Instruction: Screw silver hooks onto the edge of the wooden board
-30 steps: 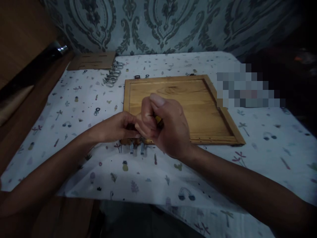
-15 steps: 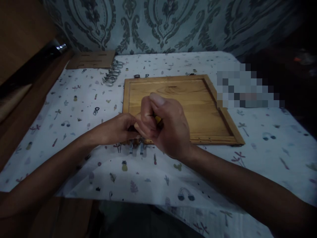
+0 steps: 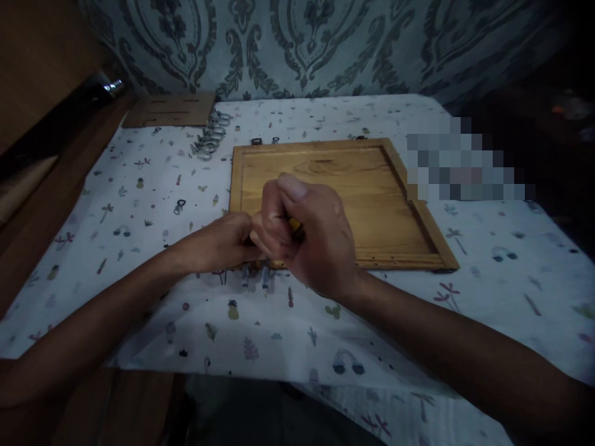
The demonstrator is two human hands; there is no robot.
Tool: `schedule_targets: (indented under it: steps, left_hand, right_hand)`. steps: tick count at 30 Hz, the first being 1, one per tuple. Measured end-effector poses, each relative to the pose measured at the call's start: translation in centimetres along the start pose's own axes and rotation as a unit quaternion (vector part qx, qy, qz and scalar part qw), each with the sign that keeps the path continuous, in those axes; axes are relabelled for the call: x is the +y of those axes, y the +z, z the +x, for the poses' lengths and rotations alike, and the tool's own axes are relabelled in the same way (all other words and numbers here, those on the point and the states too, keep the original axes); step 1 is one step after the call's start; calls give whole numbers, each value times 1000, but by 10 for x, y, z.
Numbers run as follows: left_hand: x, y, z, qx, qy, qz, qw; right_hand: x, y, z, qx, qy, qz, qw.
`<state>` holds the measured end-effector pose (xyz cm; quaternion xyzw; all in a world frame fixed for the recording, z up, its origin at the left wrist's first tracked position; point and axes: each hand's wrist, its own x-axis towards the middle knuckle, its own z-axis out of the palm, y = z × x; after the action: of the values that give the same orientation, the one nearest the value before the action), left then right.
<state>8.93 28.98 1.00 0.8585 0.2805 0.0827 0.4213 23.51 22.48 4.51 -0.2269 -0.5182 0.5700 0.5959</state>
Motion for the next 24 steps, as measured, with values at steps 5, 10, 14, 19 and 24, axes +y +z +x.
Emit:
schedule_targets:
  steps: [5, 10, 14, 19, 24]
  left_hand:
    - [-1, 2, 0, 15, 8, -40, 999]
    - [3, 0, -2, 9, 4, -46, 999]
    - [0, 2, -1, 3, 3, -49, 999]
    - [1, -6, -2, -23, 29, -67, 997]
    - [33, -47, -28, 123, 18, -57, 991]
  right_hand:
    - [1, -1, 0, 1, 1, 7, 1000]
    - [2, -1, 0, 6, 4, 7, 1000]
    - [2, -1, 1, 0, -1, 14, 1000]
    - [3, -1, 1, -5, 7, 17, 1000]
    - [5, -3, -2, -4, 7, 25, 1000]
